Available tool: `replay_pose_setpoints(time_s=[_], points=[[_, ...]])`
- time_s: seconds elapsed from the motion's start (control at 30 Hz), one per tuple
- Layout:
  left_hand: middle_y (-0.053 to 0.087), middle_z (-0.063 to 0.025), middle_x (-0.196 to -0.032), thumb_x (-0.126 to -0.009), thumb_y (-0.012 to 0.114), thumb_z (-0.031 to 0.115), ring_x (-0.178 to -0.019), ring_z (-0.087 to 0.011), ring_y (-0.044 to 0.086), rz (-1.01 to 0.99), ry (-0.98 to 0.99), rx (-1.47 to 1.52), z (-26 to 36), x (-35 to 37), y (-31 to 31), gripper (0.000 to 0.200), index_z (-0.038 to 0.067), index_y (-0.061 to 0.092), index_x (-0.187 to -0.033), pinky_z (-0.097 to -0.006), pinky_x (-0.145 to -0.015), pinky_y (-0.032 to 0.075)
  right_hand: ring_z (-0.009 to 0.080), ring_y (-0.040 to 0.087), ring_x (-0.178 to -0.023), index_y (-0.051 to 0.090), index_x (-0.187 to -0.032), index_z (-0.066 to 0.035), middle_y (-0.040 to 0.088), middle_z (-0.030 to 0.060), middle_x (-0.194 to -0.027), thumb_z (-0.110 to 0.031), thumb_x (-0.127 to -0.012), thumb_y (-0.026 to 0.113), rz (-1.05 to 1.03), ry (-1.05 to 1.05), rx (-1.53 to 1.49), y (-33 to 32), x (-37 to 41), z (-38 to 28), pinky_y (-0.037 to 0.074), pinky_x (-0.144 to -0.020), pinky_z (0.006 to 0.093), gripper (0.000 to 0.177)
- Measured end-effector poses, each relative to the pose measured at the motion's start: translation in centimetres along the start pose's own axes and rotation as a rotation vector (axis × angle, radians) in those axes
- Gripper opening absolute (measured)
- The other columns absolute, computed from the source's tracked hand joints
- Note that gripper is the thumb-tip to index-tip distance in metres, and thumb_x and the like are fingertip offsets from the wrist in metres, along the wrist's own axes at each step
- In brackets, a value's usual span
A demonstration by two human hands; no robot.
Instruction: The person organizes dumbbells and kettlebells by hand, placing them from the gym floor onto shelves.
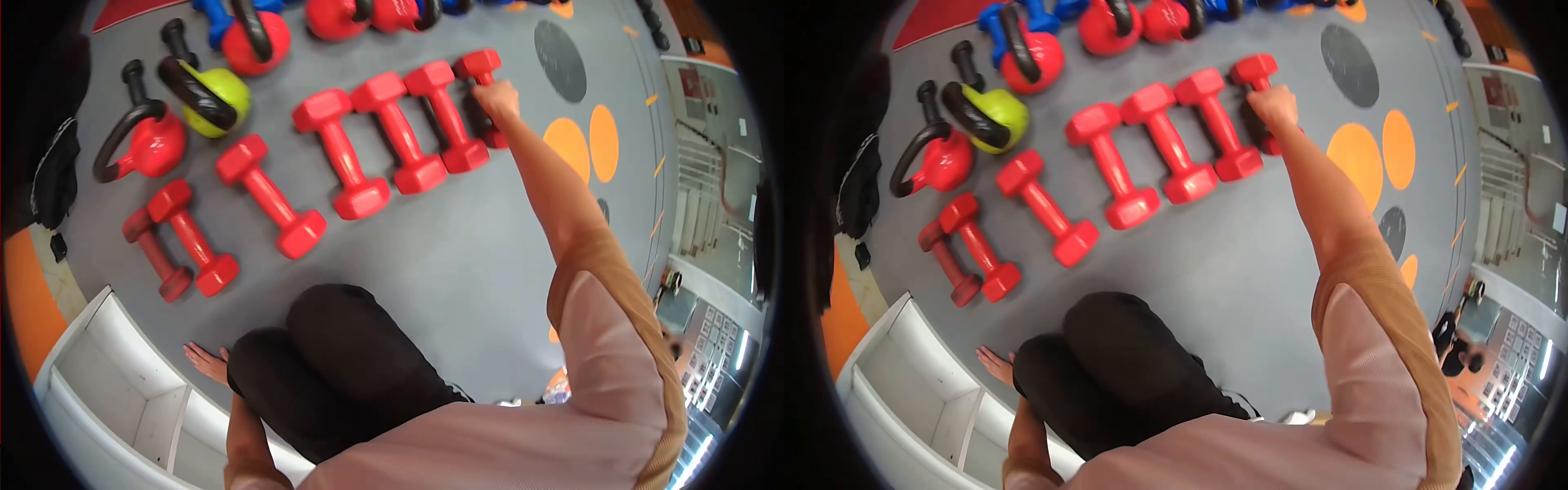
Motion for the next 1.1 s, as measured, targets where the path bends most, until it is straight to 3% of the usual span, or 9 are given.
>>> replay_pose_setpoints(time_s=[0.07,0.27,0.4,0.5,0.83,0.9,0.97,1.03,1.1], points=[[0.028,-0.0164,-0.150,-0.088,0.041,0.058,-0.138,-0.0358,0.027,0.048,0.004,0.031,0.7,-0.5,-0.3,0.080,0.005,0.028,-0.146,-0.0500,-0.110,0.023,0.0300,0.067,-0.093,0.068,-0.094,-0.001,0.069,0.0160,-0.095,-0.026,-0.071,0.066,0.182,0.026,0.077,-1.5,3.0,-1.3,0.053,-0.081,0.0373,0.034],[0.040,-0.0226,-0.139,-0.085,0.056,0.046,-0.130,-0.0375,0.037,0.042,0.007,-0.079,-0.1,-0.7,0.2,0.072,-0.002,0.039,-0.135,-0.0478,-0.107,0.030,0.0292,0.066,-0.097,0.069,-0.097,-0.006,0.069,0.0137,-0.099,-0.026,-0.071,0.070,0.129,0.018,0.030,-1.2,4.6,-1.7,0.052,-0.084,0.0355,0.032],[0.043,-0.0270,-0.133,-0.081,0.062,0.051,-0.125,-0.0411,0.040,-0.220,-0.387,-0.151,2.0,-3.3,-0.2,0.079,-0.008,0.041,-0.128,-0.0472,-0.103,0.035,0.0321,0.065,-0.100,0.069,-0.098,-0.006,0.068,0.0158,-0.103,-0.030,-0.073,0.069,0.196,-0.011,0.055,-1.2,4.5,-1.7,0.052,-0.086,0.0389,0.035],[0.028,-0.0302,-0.143,-0.082,0.047,0.069,-0.135,-0.0427,0.024,-0.254,-0.707,-0.117,2.4,-3.9,1.8,0.101,-0.015,0.026,-0.135,-0.0512,-0.108,0.026,0.0326,0.064,-0.102,0.070,-0.100,-0.007,0.068,0.0163,-0.105,-0.034,-0.072,0.068,0.182,-0.009,0.087,-1.5,5.3,-2.2,0.052,-0.087,0.0405,0.039],[0.013,-0.0303,-0.149,-0.083,0.052,0.059,-0.141,-0.0413,0.007,-0.118,-0.738,0.011,3.9,-3.5,1.3,0.101,-0.015,0.014,-0.141,-0.0546,-0.112,0.011,0.0332,0.062,-0.108,0.067,-0.109,-0.007,0.064,0.0189,-0.112,-0.040,-0.072,0.065,0.214,-0.042,0.205,-0.9,3.1,-2.4,0.050,-0.091,0.0415,0.049],[0.012,-0.0304,-0.149,-0.082,0.054,0.058,-0.142,-0.0414,0.006,-0.108,-0.734,0.060,3.8,-4.0,0.6,0.101,-0.014,0.014,-0.141,-0.0546,-0.112,0.010,0.0318,0.054,-0.119,0.055,-0.126,-0.007,0.057,0.0185,-0.126,-0.046,-0.070,0.065,0.059,-0.087,0.408,1.8,-3.5,0.0,0.045,-0.097,0.0421,0.068],[0.011,-0.0305,-0.150,-0.081,0.055,0.057,-0.142,-0.0412,0.004,-0.180,-0.727,0.051,4.2,-4.0,-0.3,0.101,-0.013,0.015,-0.141,-0.0547,-0.112,0.009,0.0403,0.040,-0.129,0.027,-0.142,-0.005,0.040,0.0234,-0.138,-0.055,-0.066,0.068,0.164,0.043,0.391,0.6,2.1,-2.3,0.036,-0.105,0.0470,0.100],[0.012,-0.0304,-0.149,-0.081,0.055,0.057,-0.142,-0.0415,0.005,-0.213,-0.735,0.073,4.3,-3.6,-0.8,0.100,-0.013,0.015,-0.141,-0.0550,-0.112,0.009,0.0444,0.044,-0.123,0.028,-0.140,0.000,0.044,0.0293,-0.131,-0.051,-0.073,0.067,0.432,-0.163,0.060,-0.5,12.6,-6.2,0.039,-0.100,0.0495,0.093],[0.013,-0.0303,-0.149,-0.081,0.055,0.057,-0.141,-0.0417,0.006,-0.203,-0.730,0.098,4.3,-4.6,-1.4,0.100,-0.012,0.016,-0.141,-0.0553,-0.112,0.009,0.0437,0.052,-0.111,0.045,-0.126,0.004,0.053,0.0286,-0.117,-0.026,-0.080,0.063,0.628,-0.849,-0.215,0.7,28.1,-10.1,0.043,-0.093,0.0473,0.058]])
Point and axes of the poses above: each hand's wrist, its own x-axis away from the middle knuckle, its own y-axis out of the palm, z = x × y, the point moved 8 cm from there along -x, towards the middle knuckle
